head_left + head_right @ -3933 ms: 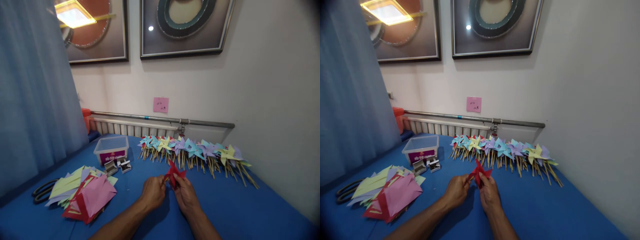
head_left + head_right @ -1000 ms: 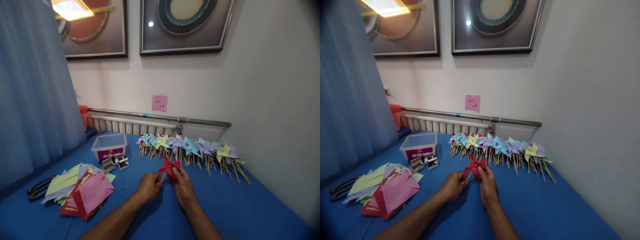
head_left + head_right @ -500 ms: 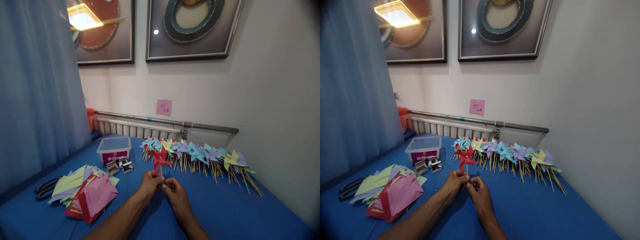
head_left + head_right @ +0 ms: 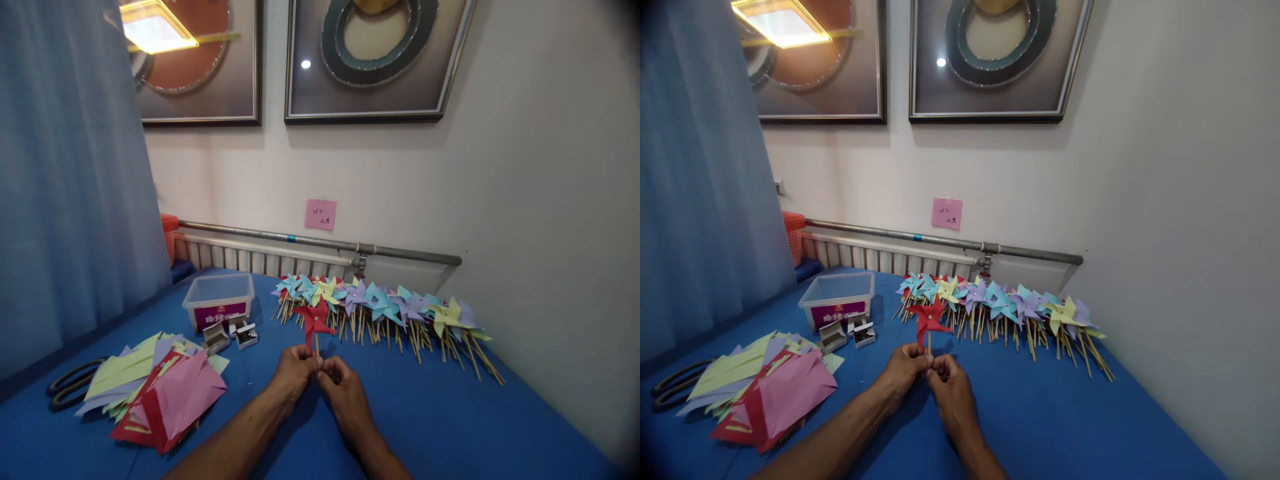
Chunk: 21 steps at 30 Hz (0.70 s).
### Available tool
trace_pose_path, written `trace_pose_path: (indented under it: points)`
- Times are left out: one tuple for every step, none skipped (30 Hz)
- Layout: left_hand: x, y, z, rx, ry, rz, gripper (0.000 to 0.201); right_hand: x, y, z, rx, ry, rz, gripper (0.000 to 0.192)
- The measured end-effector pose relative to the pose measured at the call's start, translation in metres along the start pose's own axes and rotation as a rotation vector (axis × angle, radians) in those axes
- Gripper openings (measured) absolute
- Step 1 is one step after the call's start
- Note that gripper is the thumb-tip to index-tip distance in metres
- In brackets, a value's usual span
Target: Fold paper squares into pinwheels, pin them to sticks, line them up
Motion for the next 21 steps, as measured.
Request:
trace_pose_path:
  points:
    - [0.0001,0.0002,-0.0001,-0.003,-0.012,0.000,0.034,-0.0009,0.0002,-0.0003,-0.003,-0.002,-0.001,0.015]
    - [0.0001,0.0004,-0.0001,-0.006,-0.027,-0.002,0.033,-0.0020,0.0004,-0.0007,-0.005,-0.006,-0.003,0.015]
    - [0.0002,0.0006,-0.0003,-0.006,-0.040,-0.003,0.032,-0.0032,0.0006,-0.0012,-0.008,-0.009,-0.003,0.016]
    - [0.0005,0.0008,-0.0005,-0.002,-0.055,-0.003,0.031,-0.0046,0.0007,-0.0017,-0.009,-0.010,-0.002,0.017]
    - [0.0012,0.0010,-0.0008,0.003,-0.067,-0.001,0.030,-0.0059,0.0008,-0.0023,-0.008,-0.011,-0.001,0.018]
    - [0.0021,0.0012,-0.0009,0.010,-0.073,0.003,0.029,-0.0072,0.0008,-0.0028,-0.007,-0.013,0.001,0.019]
    - [0.0031,0.0014,-0.0009,0.016,-0.075,0.007,0.028,-0.0083,0.0009,-0.0030,-0.008,-0.015,0.002,0.020]
    - [0.0042,0.0016,-0.0007,0.021,-0.077,0.009,0.027,-0.0091,0.0009,-0.0030,-0.011,-0.018,0.000,0.020]
    - [0.0051,0.0018,-0.0005,0.025,-0.078,0.009,0.027,-0.0096,0.0008,-0.0028,-0.012,-0.020,-0.002,0.021]
    - [0.0060,0.0021,-0.0002,0.029,-0.078,0.008,0.026,-0.0097,0.0007,-0.0027,-0.011,-0.022,-0.004,0.021]
    - [0.0068,0.0023,0.0000,0.033,-0.078,0.009,0.026,-0.0091,0.0005,-0.0026,-0.009,-0.021,-0.004,0.022]
    - [0.0075,0.0026,0.0002,0.037,-0.077,0.011,0.025,-0.0082,0.0003,-0.0024,-0.007,-0.020,-0.002,0.022]
    - [0.0081,0.0028,0.0004,0.037,-0.077,0.015,0.025,-0.0070,0.0001,-0.0022,-0.006,-0.019,-0.002,0.022]
    - [0.0085,0.0029,0.0005,0.037,-0.076,0.021,0.025,-0.0059,-0.0002,-0.0020,-0.005,-0.019,-0.003,0.022]
    - [0.0085,0.0029,0.0005,0.038,-0.077,0.024,0.025,-0.0048,-0.0004,-0.0016,-0.008,-0.017,-0.003,0.022]
    - [0.0083,0.0027,0.0004,0.039,-0.079,0.024,0.025,-0.0037,-0.0005,-0.0014,-0.011,-0.015,-0.003,0.022]
    - [0.0078,0.0024,0.0002,0.039,-0.081,0.022,0.025,-0.0028,-0.0006,-0.0012,-0.013,-0.012,-0.002,0.022]
    - [0.0074,0.0020,-0.0002,0.041,-0.085,0.020,0.025,-0.0020,-0.0006,-0.0013,-0.014,-0.011,0.001,0.021]
    - [0.0073,0.0016,-0.0007,0.044,-0.090,0.022,0.025,-0.0014,-0.0005,-0.0013,-0.013,-0.009,0.003,0.021]
    - [0.0072,0.0013,-0.0011,0.046,-0.094,0.026,0.026,-0.0013,-0.0003,-0.0015,-0.012,-0.009,0.001,0.021]
    - [0.0073,0.0010,-0.0013,0.044,-0.098,0.032,0.026,-0.0015,-0.0002,-0.0016,-0.011,-0.011,-0.004,0.021]
Point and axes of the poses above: each hand's wrist, its own y-axis away from the middle knuckle, its own z-axis out of the palm, x = y × z, the point moved 6 cm from there along -y, towards the middle knuckle, and after that the axes turned 6 degrees about y, right-handed, at the moved point
